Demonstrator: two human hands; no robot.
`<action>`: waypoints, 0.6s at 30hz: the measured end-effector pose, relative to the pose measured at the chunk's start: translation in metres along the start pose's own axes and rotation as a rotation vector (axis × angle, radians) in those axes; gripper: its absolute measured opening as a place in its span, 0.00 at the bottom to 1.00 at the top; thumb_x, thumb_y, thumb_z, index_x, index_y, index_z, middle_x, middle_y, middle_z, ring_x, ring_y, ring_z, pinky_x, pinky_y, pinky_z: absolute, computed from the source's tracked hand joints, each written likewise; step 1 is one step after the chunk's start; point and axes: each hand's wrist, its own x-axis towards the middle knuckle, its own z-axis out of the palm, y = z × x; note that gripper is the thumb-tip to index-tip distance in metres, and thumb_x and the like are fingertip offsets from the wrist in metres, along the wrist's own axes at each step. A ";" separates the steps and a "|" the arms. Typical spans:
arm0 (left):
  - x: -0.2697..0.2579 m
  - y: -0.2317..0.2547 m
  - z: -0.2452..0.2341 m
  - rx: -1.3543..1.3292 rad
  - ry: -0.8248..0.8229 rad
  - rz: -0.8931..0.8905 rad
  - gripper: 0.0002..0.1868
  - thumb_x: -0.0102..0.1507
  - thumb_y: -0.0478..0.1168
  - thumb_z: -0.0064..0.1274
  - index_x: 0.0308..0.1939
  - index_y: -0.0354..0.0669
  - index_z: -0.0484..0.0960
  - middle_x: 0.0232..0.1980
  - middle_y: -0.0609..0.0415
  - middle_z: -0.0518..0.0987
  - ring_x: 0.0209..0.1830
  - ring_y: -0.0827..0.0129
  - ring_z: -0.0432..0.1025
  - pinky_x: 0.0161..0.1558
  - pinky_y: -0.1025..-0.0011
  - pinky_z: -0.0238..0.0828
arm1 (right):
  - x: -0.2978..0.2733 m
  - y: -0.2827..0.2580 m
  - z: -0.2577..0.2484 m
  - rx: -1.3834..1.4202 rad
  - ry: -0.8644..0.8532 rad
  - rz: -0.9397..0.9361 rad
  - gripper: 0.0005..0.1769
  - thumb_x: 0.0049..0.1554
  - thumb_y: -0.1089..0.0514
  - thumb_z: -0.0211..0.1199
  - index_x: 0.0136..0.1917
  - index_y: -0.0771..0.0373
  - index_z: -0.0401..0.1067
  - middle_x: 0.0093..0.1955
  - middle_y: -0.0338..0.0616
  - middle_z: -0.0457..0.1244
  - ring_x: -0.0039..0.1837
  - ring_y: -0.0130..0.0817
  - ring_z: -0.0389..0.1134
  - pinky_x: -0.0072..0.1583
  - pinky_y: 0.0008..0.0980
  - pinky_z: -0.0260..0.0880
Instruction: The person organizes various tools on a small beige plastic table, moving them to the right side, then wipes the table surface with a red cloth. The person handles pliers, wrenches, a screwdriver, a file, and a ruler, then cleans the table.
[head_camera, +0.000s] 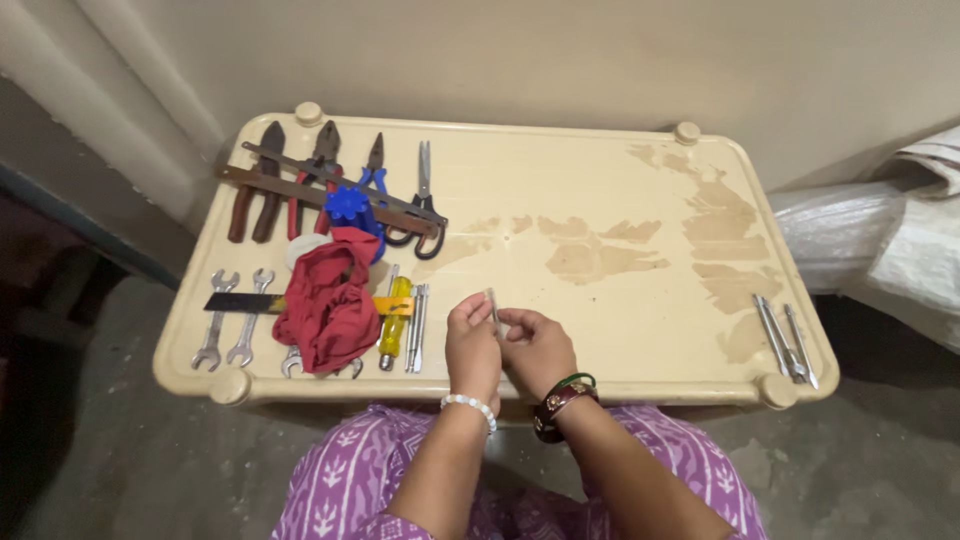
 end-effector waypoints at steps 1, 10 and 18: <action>-0.005 0.007 0.008 -0.016 -0.008 -0.019 0.25 0.64 0.30 0.39 0.67 0.34 0.66 0.72 0.39 0.71 0.71 0.59 0.68 0.70 0.66 0.61 | 0.004 0.004 -0.003 0.121 -0.015 0.006 0.24 0.49 0.58 0.72 0.61 0.59 0.79 0.48 0.53 0.73 0.45 0.35 0.74 0.49 0.32 0.75; -0.053 0.029 0.070 0.228 -0.505 0.032 0.24 0.67 0.32 0.41 0.69 0.42 0.67 0.72 0.42 0.70 0.75 0.59 0.62 0.72 0.66 0.57 | 0.031 0.057 -0.130 -0.183 0.201 -0.135 0.16 0.50 0.53 0.72 0.50 0.60 0.83 0.41 0.44 0.74 0.41 0.29 0.74 0.46 0.28 0.73; -0.074 0.001 0.098 0.480 -0.847 0.071 0.27 0.67 0.31 0.41 0.71 0.41 0.64 0.75 0.43 0.66 0.79 0.57 0.57 0.74 0.65 0.55 | 0.009 0.098 -0.220 -0.313 0.565 0.150 0.15 0.53 0.47 0.71 0.50 0.55 0.83 0.45 0.44 0.73 0.46 0.36 0.74 0.51 0.35 0.72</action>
